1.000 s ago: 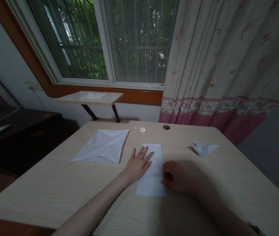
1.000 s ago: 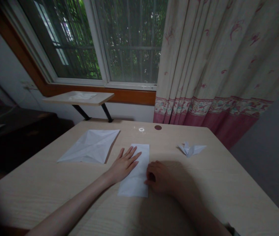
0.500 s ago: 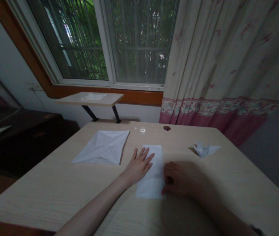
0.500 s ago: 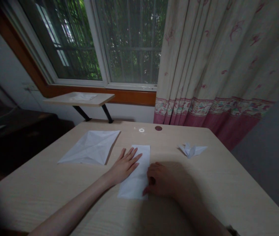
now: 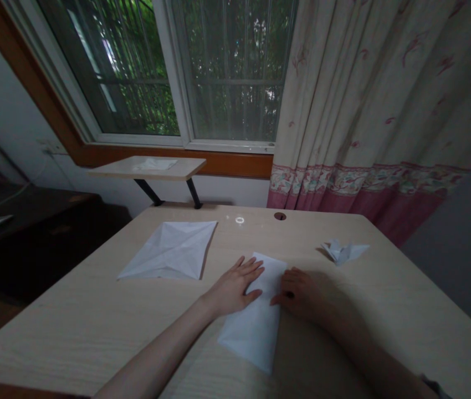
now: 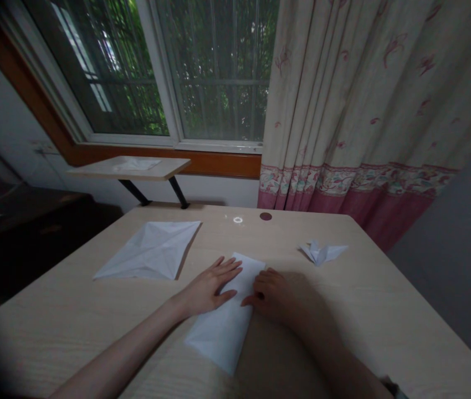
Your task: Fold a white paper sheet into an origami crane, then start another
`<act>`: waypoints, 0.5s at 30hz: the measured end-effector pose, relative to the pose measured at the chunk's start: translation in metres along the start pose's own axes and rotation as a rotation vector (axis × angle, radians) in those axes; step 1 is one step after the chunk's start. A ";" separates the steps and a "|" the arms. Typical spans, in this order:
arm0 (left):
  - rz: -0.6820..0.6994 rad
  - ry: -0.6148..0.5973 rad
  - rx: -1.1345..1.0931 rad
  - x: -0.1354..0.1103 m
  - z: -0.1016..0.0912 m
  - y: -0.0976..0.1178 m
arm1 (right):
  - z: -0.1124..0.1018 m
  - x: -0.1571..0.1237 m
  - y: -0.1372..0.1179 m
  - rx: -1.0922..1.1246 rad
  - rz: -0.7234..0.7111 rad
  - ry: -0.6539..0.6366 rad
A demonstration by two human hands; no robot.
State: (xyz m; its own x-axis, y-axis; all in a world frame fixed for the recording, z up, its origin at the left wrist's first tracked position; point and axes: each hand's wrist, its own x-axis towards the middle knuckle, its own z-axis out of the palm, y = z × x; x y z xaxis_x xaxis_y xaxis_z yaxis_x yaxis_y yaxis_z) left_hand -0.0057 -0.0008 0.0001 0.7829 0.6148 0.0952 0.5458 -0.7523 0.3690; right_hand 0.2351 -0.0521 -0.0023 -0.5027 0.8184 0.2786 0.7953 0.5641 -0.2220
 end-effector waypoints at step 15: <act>0.023 0.004 -0.006 0.000 0.000 -0.002 | 0.003 0.003 0.029 -0.171 0.202 -0.004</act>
State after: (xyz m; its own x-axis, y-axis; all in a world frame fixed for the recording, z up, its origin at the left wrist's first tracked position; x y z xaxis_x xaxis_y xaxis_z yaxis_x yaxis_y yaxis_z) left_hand -0.0067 0.0006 -0.0002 0.7942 0.5981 0.1072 0.5257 -0.7648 0.3725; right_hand 0.2559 -0.0329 -0.0108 -0.3291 0.9131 0.2408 0.9252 0.3628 -0.1113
